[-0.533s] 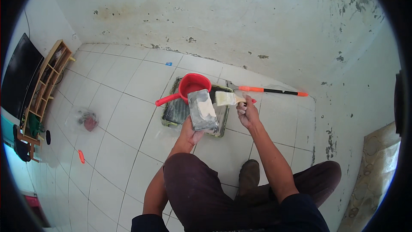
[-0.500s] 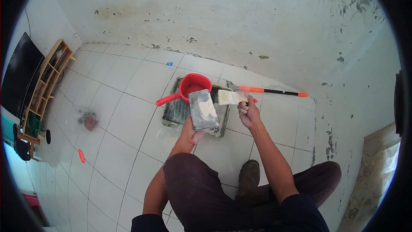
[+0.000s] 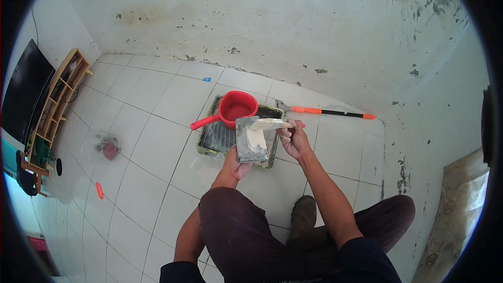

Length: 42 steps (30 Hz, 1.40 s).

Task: The person patches a damaged area on a white wall by applying plaster compound with a putty knife, then sands the area smooth with sandpaper.

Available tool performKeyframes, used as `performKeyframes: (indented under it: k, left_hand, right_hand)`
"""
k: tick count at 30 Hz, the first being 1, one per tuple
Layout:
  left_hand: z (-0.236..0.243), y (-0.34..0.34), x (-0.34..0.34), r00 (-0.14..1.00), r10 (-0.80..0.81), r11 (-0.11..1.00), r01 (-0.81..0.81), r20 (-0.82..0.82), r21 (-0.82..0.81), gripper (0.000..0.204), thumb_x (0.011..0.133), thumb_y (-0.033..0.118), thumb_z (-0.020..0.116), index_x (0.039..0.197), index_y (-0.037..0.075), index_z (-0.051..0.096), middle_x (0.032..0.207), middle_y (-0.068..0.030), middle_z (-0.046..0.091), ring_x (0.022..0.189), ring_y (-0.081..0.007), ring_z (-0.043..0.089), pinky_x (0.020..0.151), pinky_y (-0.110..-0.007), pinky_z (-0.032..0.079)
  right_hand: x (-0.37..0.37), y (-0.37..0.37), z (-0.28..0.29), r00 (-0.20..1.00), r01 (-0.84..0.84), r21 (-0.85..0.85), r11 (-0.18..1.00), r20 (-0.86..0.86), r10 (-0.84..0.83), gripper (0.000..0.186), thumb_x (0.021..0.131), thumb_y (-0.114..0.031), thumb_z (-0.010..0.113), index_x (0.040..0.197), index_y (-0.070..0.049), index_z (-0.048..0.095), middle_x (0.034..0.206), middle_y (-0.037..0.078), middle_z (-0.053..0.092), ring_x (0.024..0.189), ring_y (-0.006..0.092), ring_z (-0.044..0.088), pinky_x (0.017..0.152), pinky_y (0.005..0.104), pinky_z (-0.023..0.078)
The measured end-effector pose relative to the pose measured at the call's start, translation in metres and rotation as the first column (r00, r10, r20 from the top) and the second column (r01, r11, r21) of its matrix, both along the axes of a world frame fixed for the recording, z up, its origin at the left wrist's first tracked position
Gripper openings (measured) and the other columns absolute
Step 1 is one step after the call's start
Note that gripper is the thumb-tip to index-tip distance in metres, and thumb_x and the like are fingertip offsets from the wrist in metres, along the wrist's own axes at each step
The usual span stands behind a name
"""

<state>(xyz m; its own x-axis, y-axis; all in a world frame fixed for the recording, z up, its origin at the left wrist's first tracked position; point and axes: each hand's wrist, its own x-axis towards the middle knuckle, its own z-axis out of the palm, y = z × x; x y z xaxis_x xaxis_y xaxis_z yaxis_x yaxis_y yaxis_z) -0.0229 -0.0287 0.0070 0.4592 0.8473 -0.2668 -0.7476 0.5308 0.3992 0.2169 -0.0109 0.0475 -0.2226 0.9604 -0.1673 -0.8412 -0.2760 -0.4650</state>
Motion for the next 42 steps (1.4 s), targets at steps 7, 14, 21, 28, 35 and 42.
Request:
performKeyframes:
  k: [7, 14, 21, 28, 35, 42]
  left_hand:
    - [0.029, 0.006, -0.002, 0.994, 0.018, 0.987, -0.034, 0.105, 0.155, 0.036, 0.105, 0.024, 0.052, 0.135, 0.006, 0.060, 0.128, -0.0072, 0.068, 0.117, -0.0218, 0.066, 0.104, -0.039, 0.051]
    - [0.022, 0.014, -0.014, 0.987, 0.148, 0.987, -0.143, -0.067, 0.071, 0.033, 0.104, 0.020, 0.048, 0.129, 0.003, 0.062, 0.123, -0.0092, 0.070, 0.112, -0.0221, 0.068, 0.100, -0.039, 0.054]
    - [0.021, 0.009, -0.027, 0.975, 0.190, 0.981, -0.183, -0.118, 0.066, 0.034, 0.105, 0.021, 0.048, 0.132, 0.003, 0.060, 0.126, -0.0101, 0.068, 0.115, -0.0224, 0.067, 0.102, -0.039, 0.053]
    - [0.023, 0.007, -0.018, 0.974, 0.189, 0.982, -0.191, -0.124, 0.002, 0.035, 0.105, 0.019, 0.048, 0.132, 0.001, 0.059, 0.124, -0.0106, 0.069, 0.114, -0.0234, 0.067, 0.102, -0.040, 0.053]
    - [0.004, 0.015, -0.011, 0.985, 0.070, 0.996, -0.061, -0.160, 0.057, 0.036, 0.106, 0.025, 0.048, 0.134, 0.007, 0.059, 0.128, -0.0070, 0.068, 0.119, -0.0224, 0.065, 0.106, -0.041, 0.049]
    - [-0.006, 0.015, -0.015, 0.981, 0.077, 0.997, -0.073, -0.176, 0.032, 0.033, 0.106, 0.021, 0.048, 0.134, 0.006, 0.060, 0.128, -0.0079, 0.068, 0.117, -0.0230, 0.066, 0.103, -0.041, 0.051]
  right_hand:
    - [0.026, -0.001, -0.010, 0.974, 0.174, -0.027, 0.984, 0.151, -0.168, 0.021, 0.101, -0.026, 0.055, 0.099, -0.005, 0.060, 0.077, 0.002, 0.055, 0.063, 0.0100, 0.049, 0.052, 0.0240, 0.041]
    - [-0.002, 0.007, -0.081, 0.108, -0.090, 0.297, 0.951, 0.952, -0.287, 0.026, 0.094, -0.020, 0.069, 0.084, 0.005, 0.072, 0.064, 0.009, 0.064, 0.059, 0.0125, 0.056, 0.057, 0.0347, 0.048]
    - [-0.044, 0.001, -0.099, 0.213, -0.210, 0.330, 0.920, 0.934, -0.286, 0.031, 0.088, -0.022, 0.077, 0.079, 0.005, 0.066, 0.062, 0.014, 0.061, 0.059, 0.0142, 0.053, 0.059, 0.0369, 0.047]
    - [-0.020, -0.011, -0.101, 0.130, -0.461, 0.220, 0.860, 0.975, -0.180, 0.025, 0.089, -0.017, 0.076, 0.078, 0.003, 0.066, 0.061, 0.012, 0.060, 0.057, 0.0152, 0.052, 0.058, 0.0354, 0.046]
    - [-0.015, 0.023, -0.082, -0.071, -0.588, 0.228, 0.776, 0.941, -0.331, 0.027, 0.084, -0.020, 0.075, 0.074, 0.003, 0.064, 0.063, 0.022, 0.061, 0.057, 0.0367, 0.060, 0.060, 0.0438, 0.049]
    - [-0.036, 0.016, -0.103, -0.257, -0.366, 0.194, 0.910, 0.919, -0.299, 0.040, 0.086, -0.030, 0.075, 0.078, 0.009, 0.066, 0.080, 0.031, 0.067, 0.076, 0.0472, 0.067, 0.071, 0.0486, 0.055]
